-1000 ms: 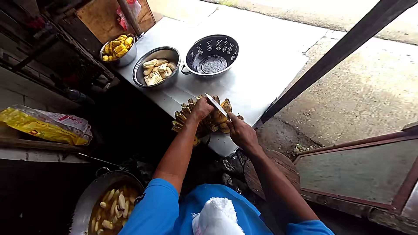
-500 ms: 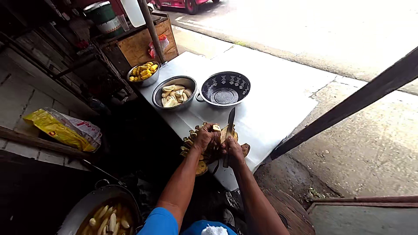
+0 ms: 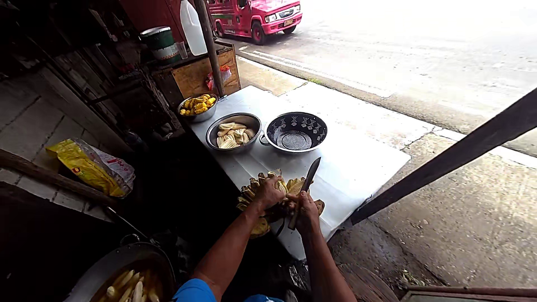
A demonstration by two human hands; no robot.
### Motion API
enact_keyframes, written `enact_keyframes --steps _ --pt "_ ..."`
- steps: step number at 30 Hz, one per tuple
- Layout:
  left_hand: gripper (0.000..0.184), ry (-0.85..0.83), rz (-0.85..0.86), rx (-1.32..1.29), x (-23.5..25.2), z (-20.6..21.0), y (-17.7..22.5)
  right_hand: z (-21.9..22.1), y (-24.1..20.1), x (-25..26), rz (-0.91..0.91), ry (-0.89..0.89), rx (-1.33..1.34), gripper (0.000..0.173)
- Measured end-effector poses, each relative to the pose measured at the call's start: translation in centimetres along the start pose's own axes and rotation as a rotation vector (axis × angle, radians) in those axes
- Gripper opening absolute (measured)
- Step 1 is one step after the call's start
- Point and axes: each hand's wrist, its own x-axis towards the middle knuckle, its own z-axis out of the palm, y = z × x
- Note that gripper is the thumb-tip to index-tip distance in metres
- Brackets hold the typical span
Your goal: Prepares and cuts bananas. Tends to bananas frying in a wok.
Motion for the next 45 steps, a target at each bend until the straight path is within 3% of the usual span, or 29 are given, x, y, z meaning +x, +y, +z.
enact_keyframes --steps 2,5,7,9,12,15,18,20,23,26,28,30,31,33,35,38,42,45 --pt "0.047 0.039 -0.01 -0.158 0.0 0.1 -0.5 0.3 0.3 -1.4 -0.09 -0.067 -0.09 0.039" --pt "0.048 -0.005 0.053 -0.395 0.3 0.3 -1.4 0.5 0.6 -1.3 -0.172 -0.14 -0.459 0.082" --pt "0.055 -0.055 0.08 -0.48 0.4 0.0 -1.9 0.7 0.1 -0.6 -0.219 -0.118 -0.779 0.091" --pt "0.063 -0.118 0.089 -0.512 0.0 -0.3 -2.3 0.8 -0.6 -0.1 -0.228 -0.13 -0.875 0.089" --pt "0.071 -0.197 0.116 -0.555 -1.6 -0.9 -2.8 1.6 -1.6 -1.1 -0.183 -0.149 -0.731 0.08" --pt "0.061 -0.05 0.098 -0.765 -4.8 0.2 -2.9 2.5 -1.0 -3.7 -0.237 -0.158 -0.793 0.065" --pt "0.044 0.116 0.033 -1.051 -8.7 0.7 -3.3 3.4 1.0 -6.6 -0.33 -0.335 -0.868 0.047" --pt "0.033 0.197 -0.116 -1.238 -11.4 -0.3 -4.4 4.1 1.5 -8.6 -0.29 -0.493 -0.82 0.044" --pt "0.033 0.228 -0.309 -1.509 -16.5 -3.3 -8.4 3.7 1.2 -10.3 -0.196 -0.601 -0.712 0.045" --pt "0.033 0.503 -0.402 -1.635 -22.3 -5.5 -15.2 2.1 0.6 -10.0 -0.154 -0.54 -0.7 0.045" --pt "0.029 0.83 -0.624 -1.659 -26.0 -5.8 -20.9 1.4 0.1 -9.9 -0.089 -0.489 -0.684 0.04" --pt "0.028 1.267 -0.843 -1.695 -29.7 -6.0 -26.1 1.0 -0.5 -9.8 -0.023 -0.421 -0.692 0.04" --pt "0.03 1.489 -0.854 -1.711 -31.5 -6.3 -28.0 0.8 -0.9 -9.6 0.002 -0.4 -0.704 0.041" --pt "0.037 1.829 -0.703 -1.7 -34.7 -7.4 -30.5 0.7 -1.7 -9.5 0.013 -0.361 -0.716 0.045" --pt "0.037 1.983 -0.601 -1.588 -36.3 -9.4 -30.6 0.5 -2.3 -8.9 -0.002 -0.335 -0.715 0.048" --pt "0.015 1.893 -0.571 -1.329 -34.8 -12.1 -27.3 0.2 -3.2 -8.7 -0.04 -0.277 -0.688 0.045" --pt "0.032 1.377 -0.29 -1.119 -26.0 -11.7 -18.6 -0.8 -4.8 -9.2 -0.12 -0.181 -0.591 0.04" --pt "0.036 0.912 -0.007 -0.888 -18.3 -6.6 -10.5 -3.2 -5.9 -9.5 -0.143 -0.104 -0.525 0.043"
